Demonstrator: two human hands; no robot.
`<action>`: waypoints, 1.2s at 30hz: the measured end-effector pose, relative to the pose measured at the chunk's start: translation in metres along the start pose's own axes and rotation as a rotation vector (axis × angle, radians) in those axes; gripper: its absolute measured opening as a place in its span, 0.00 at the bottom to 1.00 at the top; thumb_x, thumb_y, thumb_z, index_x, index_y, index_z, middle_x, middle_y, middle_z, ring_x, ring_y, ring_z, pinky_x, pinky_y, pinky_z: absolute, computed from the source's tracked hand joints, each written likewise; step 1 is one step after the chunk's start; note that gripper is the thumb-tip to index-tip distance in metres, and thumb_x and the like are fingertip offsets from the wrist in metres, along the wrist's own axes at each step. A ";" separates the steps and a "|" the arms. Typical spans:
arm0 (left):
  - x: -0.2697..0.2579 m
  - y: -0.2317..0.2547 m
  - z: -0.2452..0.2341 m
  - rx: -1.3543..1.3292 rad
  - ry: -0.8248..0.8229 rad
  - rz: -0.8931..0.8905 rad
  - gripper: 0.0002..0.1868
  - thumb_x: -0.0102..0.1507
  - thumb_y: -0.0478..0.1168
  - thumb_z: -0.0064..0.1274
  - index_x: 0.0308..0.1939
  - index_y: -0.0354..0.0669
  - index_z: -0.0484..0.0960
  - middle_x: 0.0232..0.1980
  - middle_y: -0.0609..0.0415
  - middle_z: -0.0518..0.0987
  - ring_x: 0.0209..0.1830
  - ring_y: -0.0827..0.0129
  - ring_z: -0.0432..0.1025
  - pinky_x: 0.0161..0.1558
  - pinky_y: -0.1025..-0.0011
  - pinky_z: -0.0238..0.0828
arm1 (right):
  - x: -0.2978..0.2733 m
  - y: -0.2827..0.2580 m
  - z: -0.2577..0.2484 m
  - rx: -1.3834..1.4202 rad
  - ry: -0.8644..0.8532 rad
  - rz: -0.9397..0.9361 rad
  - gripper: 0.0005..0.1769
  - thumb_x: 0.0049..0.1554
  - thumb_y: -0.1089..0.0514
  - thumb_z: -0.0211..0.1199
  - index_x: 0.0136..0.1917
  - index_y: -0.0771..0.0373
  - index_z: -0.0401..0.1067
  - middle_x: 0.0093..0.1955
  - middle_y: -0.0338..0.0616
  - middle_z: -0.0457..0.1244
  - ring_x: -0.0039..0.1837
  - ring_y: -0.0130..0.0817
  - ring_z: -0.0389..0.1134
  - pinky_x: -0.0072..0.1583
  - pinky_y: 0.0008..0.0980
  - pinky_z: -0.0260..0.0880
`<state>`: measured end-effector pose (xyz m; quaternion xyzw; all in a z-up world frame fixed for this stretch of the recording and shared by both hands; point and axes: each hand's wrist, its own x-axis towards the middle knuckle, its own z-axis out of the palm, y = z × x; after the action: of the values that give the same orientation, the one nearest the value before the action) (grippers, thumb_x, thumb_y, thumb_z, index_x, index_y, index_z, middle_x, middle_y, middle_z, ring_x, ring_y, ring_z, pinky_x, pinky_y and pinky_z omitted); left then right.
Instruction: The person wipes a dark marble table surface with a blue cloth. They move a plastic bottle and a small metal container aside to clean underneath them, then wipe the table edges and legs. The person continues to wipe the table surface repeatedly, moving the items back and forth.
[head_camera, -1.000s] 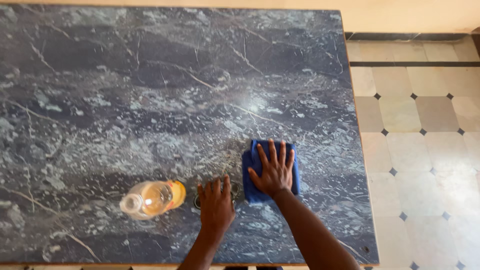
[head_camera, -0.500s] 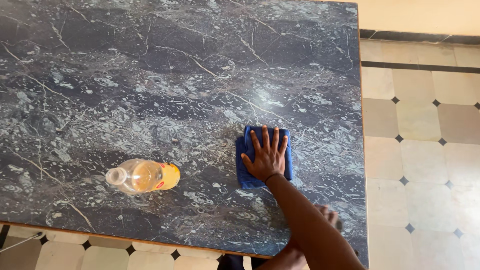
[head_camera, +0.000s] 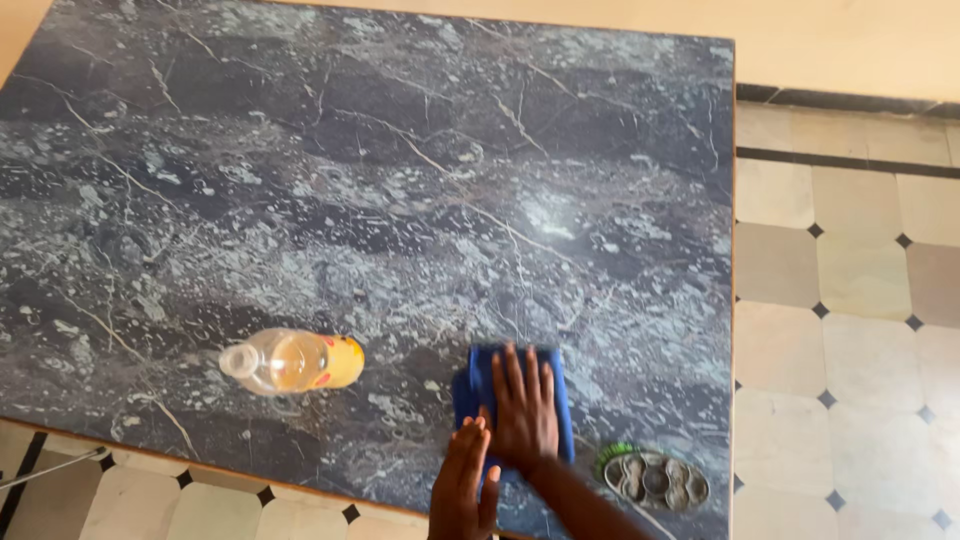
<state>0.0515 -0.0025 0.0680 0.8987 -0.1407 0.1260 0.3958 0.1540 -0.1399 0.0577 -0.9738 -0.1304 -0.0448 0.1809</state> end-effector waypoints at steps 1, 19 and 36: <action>0.003 -0.006 0.004 -0.044 0.000 -0.057 0.27 0.68 0.39 0.46 0.70 0.30 0.68 0.74 0.33 0.69 0.77 0.42 0.61 0.73 0.49 0.55 | -0.011 -0.009 0.000 0.035 -0.009 0.026 0.47 0.56 0.37 0.53 0.80 0.65 0.49 0.84 0.57 0.40 0.83 0.61 0.35 0.76 0.63 0.33; 0.408 -0.166 0.118 0.214 0.244 -0.074 0.18 0.68 0.43 0.46 0.52 0.34 0.84 0.61 0.39 0.80 0.63 0.45 0.73 0.66 0.51 0.65 | 0.347 0.118 0.051 -0.316 0.054 0.122 0.45 0.60 0.42 0.54 0.84 0.55 0.42 0.86 0.51 0.36 0.85 0.58 0.36 0.79 0.63 0.33; 0.738 -0.241 0.194 0.271 0.145 -0.073 0.21 0.67 0.48 0.43 0.43 0.33 0.85 0.53 0.36 0.82 0.57 0.44 0.76 0.59 0.52 0.71 | 0.648 0.258 0.043 -0.359 0.090 0.211 0.47 0.61 0.41 0.59 0.85 0.51 0.42 0.85 0.50 0.41 0.85 0.58 0.37 0.80 0.62 0.33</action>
<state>0.8438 -0.1044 0.0279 0.9370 -0.0606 0.1936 0.2845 0.8483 -0.2025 0.0170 -0.9956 -0.0093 -0.0917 0.0138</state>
